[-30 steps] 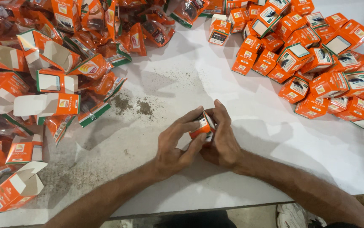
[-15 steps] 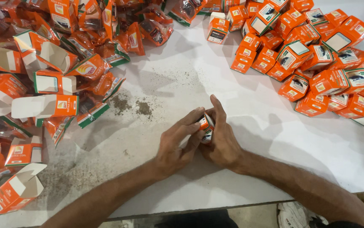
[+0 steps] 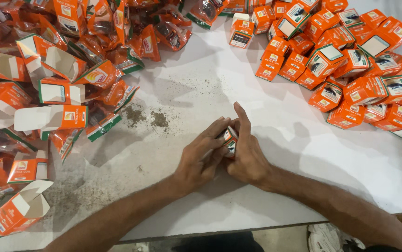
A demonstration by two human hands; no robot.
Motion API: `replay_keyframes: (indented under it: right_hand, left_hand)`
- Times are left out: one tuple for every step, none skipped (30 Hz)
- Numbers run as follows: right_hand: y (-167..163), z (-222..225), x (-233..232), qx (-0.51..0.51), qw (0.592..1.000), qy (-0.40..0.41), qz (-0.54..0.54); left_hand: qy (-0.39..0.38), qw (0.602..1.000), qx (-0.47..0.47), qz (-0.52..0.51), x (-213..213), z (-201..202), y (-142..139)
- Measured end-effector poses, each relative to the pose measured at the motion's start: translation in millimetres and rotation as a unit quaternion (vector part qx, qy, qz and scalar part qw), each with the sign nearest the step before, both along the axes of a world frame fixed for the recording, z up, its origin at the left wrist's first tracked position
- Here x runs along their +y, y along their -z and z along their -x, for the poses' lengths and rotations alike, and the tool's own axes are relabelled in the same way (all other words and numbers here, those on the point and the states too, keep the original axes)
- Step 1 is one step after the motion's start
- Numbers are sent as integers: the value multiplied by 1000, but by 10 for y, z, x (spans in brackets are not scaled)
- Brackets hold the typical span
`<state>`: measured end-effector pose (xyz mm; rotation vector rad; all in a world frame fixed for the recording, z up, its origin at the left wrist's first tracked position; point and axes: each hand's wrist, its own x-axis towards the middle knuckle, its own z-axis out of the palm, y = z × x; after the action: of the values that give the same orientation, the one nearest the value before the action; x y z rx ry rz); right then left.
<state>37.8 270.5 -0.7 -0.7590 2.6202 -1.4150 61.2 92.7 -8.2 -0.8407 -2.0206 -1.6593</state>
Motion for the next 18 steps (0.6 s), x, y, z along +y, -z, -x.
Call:
replay_keyframes:
  right_hand:
    - [-2, 5, -19, -5, 1000, 8, -8]
    - [-13, 11, -36, -5, 1000, 9, -4]
    - [-36, 22, -40, -2, 1000, 7, 1]
    - [-61, 41, -39, -1, 1000, 1, 5]
    - [-96, 75, -17, 28, 998, -48, -8]
    - [-137, 115, 25, 58, 993, -96, -23]
    - [-169, 152, 63, 86, 985, -142, -38]
    - [-186, 196, 80, 155, 976, -143, -52]
    - [-193, 238, 95, 224, 962, -141, -65]
    - [-195, 271, 113, 291, 944, -135, -79]
    - [-185, 294, 117, 312, 935, -149, -82]
    - [-166, 312, 113, 332, 925, -162, -86]
    - [-148, 329, 109, 353, 914, -177, -90]
    - [-132, 330, 110, 305, 934, -173, -76]
    - [-115, 317, 110, 253, 951, -169, -61]
    - [-102, 307, 106, 201, 965, -163, -46]
    - [-92, 298, 102, 157, 978, -129, -41]
    - [-85, 296, 92, 113, 989, -93, -37]
  left_hand:
    - [7, 1000, -14, -13, 9, -10, -26]
    - [12, 999, -27, -24, 5, -15, -53]
    - [13, 999, -38, -33, -13, -12, -83]
    - [2, 999, -43, -27, -45, -3, -110]
    - [-11, 998, -49, -23, -81, 19, -133]
    - [-22, 998, -55, -21, -131, 56, -148]
    - [-10, 987, -130, -93, -191, 107, -154]
    - [5, 965, -202, -165, -247, 170, -152]
    - [24, 933, -271, -235, -296, 227, -141]
    - [47, 909, -327, -253, -326, 275, -125]
    - [71, 881, -382, -268, -350, 313, -109]
    - [94, 849, -437, -283, -372, 341, -100]
    - [70, 905, -388, -158, -405, 367, -105]
    - [42, 942, -332, -31, -459, 389, -126]
    - [12, 958, -271, 97, -522, 412, -158]
    - [-94, 954, -198, 207, -624, 416, -202]
    - [-195, 922, -118, 311, -767, 429, -257]
    - [-302, 877, -6, 374, -964, 519, -326]
